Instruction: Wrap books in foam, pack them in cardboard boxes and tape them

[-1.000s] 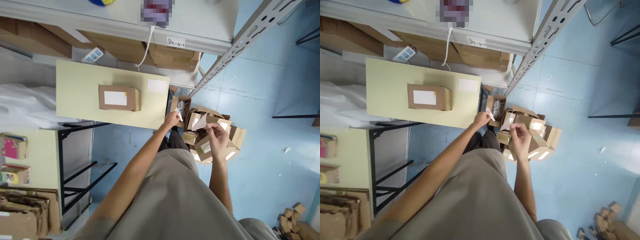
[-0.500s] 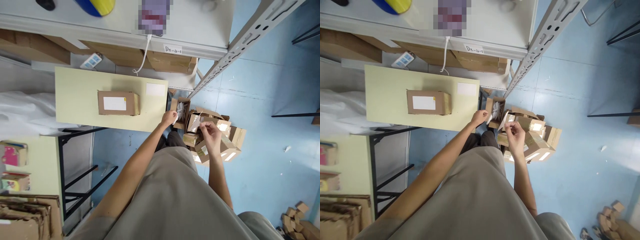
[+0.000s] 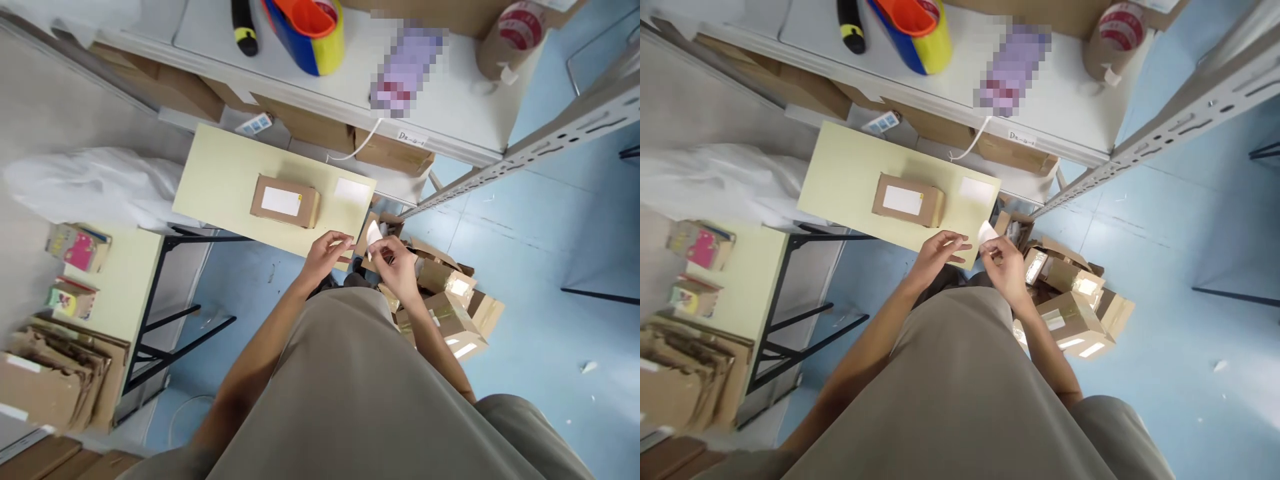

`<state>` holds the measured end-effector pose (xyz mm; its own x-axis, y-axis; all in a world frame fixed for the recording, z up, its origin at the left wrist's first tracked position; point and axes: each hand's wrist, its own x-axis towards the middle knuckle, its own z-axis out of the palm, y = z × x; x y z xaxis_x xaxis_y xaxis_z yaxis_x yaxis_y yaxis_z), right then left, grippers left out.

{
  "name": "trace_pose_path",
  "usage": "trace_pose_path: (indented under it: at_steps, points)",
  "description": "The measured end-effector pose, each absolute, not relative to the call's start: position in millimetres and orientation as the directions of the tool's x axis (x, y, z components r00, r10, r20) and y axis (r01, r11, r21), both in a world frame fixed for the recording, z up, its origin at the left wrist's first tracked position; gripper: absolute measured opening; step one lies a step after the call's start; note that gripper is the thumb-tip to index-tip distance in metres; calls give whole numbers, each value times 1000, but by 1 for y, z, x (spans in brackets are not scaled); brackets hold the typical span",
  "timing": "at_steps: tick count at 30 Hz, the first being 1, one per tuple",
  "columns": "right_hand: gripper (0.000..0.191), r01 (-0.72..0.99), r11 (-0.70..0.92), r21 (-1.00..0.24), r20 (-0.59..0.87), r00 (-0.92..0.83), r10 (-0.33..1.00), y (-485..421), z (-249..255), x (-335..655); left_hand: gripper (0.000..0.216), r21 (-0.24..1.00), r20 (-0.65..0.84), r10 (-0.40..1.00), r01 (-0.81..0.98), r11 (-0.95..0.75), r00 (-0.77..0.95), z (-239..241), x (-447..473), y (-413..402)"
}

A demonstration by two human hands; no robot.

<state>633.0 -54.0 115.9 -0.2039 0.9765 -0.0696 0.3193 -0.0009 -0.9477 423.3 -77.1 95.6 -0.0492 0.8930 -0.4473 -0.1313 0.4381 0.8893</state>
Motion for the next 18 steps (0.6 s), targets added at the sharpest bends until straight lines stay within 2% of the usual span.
trace_pose_path:
  at_steps: [3, 7, 12, 15, 18]
  points:
    - [20, 317, 78, -945, -32, -328, 944, -50, 124, 597, 53, 881, -457, 884, -184, 436, -95, 114, 407, -84]
    - [17, 342, 148, -928, -4, -408, 913, -50, 125, 548, 50, 888, -444, 873, -230, 399, -199, 113, 379, -87]
    - [13, 328, 96, -940, -62, -441, 895, -54, 116, 491, 43, 874, -467, 840, -288, 392, -274, 99, 326, -87]
    - [23, 339, 13, -941, -112, -345, 932, -51, 110, 462, 43, 852, -485, 821, -377, 364, -301, 91, 279, -84]
    - [33, 386, -107, -916, -166, -123, 978, -44, 102, 438, 46, 822, -504, 813, -450, 348, -293, 84, 224, -79]
